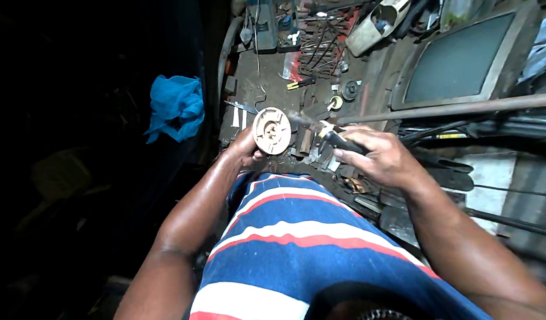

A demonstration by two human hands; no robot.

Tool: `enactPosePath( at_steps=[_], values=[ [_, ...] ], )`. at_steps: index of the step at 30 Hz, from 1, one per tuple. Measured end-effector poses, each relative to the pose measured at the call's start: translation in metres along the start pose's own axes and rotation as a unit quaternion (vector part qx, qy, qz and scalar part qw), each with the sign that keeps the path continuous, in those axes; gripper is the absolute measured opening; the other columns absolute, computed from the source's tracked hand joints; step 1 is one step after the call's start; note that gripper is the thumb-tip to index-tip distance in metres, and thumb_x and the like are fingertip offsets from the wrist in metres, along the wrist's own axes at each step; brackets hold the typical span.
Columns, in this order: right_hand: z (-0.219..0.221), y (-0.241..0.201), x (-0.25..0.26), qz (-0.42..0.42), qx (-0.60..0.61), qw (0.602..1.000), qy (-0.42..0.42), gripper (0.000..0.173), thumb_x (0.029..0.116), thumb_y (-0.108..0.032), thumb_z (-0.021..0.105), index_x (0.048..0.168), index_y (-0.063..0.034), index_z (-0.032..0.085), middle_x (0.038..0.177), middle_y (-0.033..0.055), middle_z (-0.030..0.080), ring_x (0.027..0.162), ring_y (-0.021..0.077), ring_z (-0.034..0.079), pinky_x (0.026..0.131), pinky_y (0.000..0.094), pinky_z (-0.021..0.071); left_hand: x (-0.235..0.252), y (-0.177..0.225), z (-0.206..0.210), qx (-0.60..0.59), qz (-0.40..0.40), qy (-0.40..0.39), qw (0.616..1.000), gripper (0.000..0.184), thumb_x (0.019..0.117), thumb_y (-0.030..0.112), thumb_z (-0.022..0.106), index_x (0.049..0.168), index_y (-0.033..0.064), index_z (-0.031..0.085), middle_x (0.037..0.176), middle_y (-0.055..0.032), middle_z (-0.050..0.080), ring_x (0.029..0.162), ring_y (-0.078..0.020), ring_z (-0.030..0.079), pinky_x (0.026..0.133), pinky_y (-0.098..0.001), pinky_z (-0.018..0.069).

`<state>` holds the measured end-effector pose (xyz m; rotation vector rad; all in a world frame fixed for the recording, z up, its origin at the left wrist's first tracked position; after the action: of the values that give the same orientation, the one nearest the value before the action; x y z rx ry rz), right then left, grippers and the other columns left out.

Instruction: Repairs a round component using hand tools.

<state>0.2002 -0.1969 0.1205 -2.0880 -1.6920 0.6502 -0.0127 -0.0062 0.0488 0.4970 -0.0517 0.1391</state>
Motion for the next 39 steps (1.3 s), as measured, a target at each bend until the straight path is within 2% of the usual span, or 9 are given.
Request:
enactPosePath(
  at_steps=[2,4,8,11,20,26,31,36,39],
  values=[
    [0.007,-0.005,-0.004,0.095,0.139,0.985,0.048,0.023,0.097,-0.033,0.067,0.11,-0.0149,0.073,0.092,-0.0043,0.072,0.074,0.0033,0.065,0.065,0.0251,0.0562,-0.008,-0.029,-0.055,0.0,-0.075,0.192,0.979,0.049,0.1105,0.035,0.025,0.081,0.011,0.056,0.053,-0.0016,0.049,0.039,-0.0042,0.041,0.036,-0.0171,0.0337],
    [0.02,-0.012,-0.004,0.136,0.265,0.95,0.089,0.019,0.0963,-0.023,0.069,0.111,-0.0108,0.071,0.101,0.0012,0.076,0.079,0.0099,0.07,0.069,0.0291,0.0595,-0.009,-0.034,-0.058,-0.015,-0.116,0.262,0.958,0.055,0.108,0.044,0.024,0.077,0.0158,0.06,0.053,0.0003,0.051,0.039,-0.0038,0.04,0.036,-0.0178,0.0318],
    [0.042,-0.028,0.012,0.13,0.334,0.922,0.145,0.023,0.0944,-0.015,0.072,0.116,-0.0085,0.07,0.111,0.0027,0.077,0.094,0.012,0.072,0.081,0.0316,0.0608,-0.013,-0.053,-0.047,-0.126,-0.094,0.184,0.97,0.062,0.0928,0.074,0.044,0.091,0.0182,0.071,0.067,-0.0013,0.065,0.05,-0.0042,0.054,0.045,-0.0183,0.0445],
    [0.048,-0.043,0.024,0.09,0.348,0.918,0.169,0.023,0.0937,-0.02,0.075,0.113,-0.009,0.068,0.11,0.002,0.076,0.088,0.0105,0.071,0.073,0.0281,0.0595,-0.012,-0.068,-0.047,-0.173,-0.076,0.058,0.98,0.046,0.0843,0.059,0.071,0.093,0.0137,0.074,0.065,0.0032,0.062,0.054,-0.0032,0.054,0.052,-0.0192,0.0466],
    [0.021,-0.089,0.037,0.015,0.354,0.92,0.17,0.022,0.0922,-0.021,0.078,0.108,-0.0103,0.067,0.093,-0.0018,0.068,0.073,0.0067,0.065,0.059,0.0212,0.0567,0.002,-0.049,0.004,-0.173,-0.044,-0.083,0.98,0.044,0.0998,0.052,0.057,0.079,0.0144,0.067,0.055,0.0088,0.05,0.049,-0.0019,0.047,0.048,-0.0192,0.0383],
    [0.018,-0.106,0.039,-0.014,0.345,0.924,0.165,0.027,0.0895,-0.023,0.081,0.108,-0.0096,0.066,0.09,-0.0027,0.067,0.075,0.0058,0.065,0.063,0.0204,0.0585,0.007,-0.046,0.011,-0.162,-0.02,-0.085,0.983,0.05,0.0949,0.062,0.056,0.081,0.0152,0.066,0.055,0.0059,0.05,0.045,-0.0036,0.045,0.045,-0.02,0.0381],
    [0.018,-0.109,0.034,-0.031,0.326,0.928,0.178,0.029,0.0877,-0.024,0.082,0.108,-0.0111,0.067,0.093,-0.0045,0.068,0.079,0.0045,0.066,0.068,0.02,0.0591,0.005,-0.048,0.011,-0.129,-0.012,-0.115,0.985,0.038,0.096,0.049,0.064,0.084,0.0135,0.071,0.061,0.0055,0.058,0.049,-0.0015,0.051,0.047,-0.0171,0.0409],
    [0.006,-0.113,0.027,-0.063,0.329,0.92,0.201,0.028,0.0886,-0.026,0.081,0.108,-0.0112,0.067,0.098,-0.0055,0.068,0.083,0.0034,0.065,0.071,0.0195,0.0585,-0.002,-0.049,0.033,-0.199,-0.011,-0.092,0.976,0.042,0.0931,0.054,0.067,0.104,0.0137,0.075,0.089,-0.0015,0.073,0.075,-0.0068,0.066,0.066,-0.0213,0.0532],
    [-0.011,-0.121,0.015,-0.091,0.32,0.918,0.213,0.027,0.0913,-0.033,0.079,0.107,-0.0145,0.066,0.101,-0.0082,0.068,0.087,0.0012,0.065,0.075,0.0184,0.0574,-0.007,-0.023,0.092,-0.219,0.046,0.015,0.974,0.028,0.1008,0.036,0.057,0.107,0.0108,0.068,0.095,-0.0055,0.071,0.084,-0.0119,0.069,0.073,-0.0266,0.0587]
  ],
)
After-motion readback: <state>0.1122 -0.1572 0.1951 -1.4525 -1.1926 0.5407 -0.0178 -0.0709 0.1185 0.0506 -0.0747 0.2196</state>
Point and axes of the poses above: each hand's wrist, its own x-axis towards the middle knuckle, its own z-axis out of the palm, y = z × x, the point moved 1 cm from there along x, towards the middle knuckle
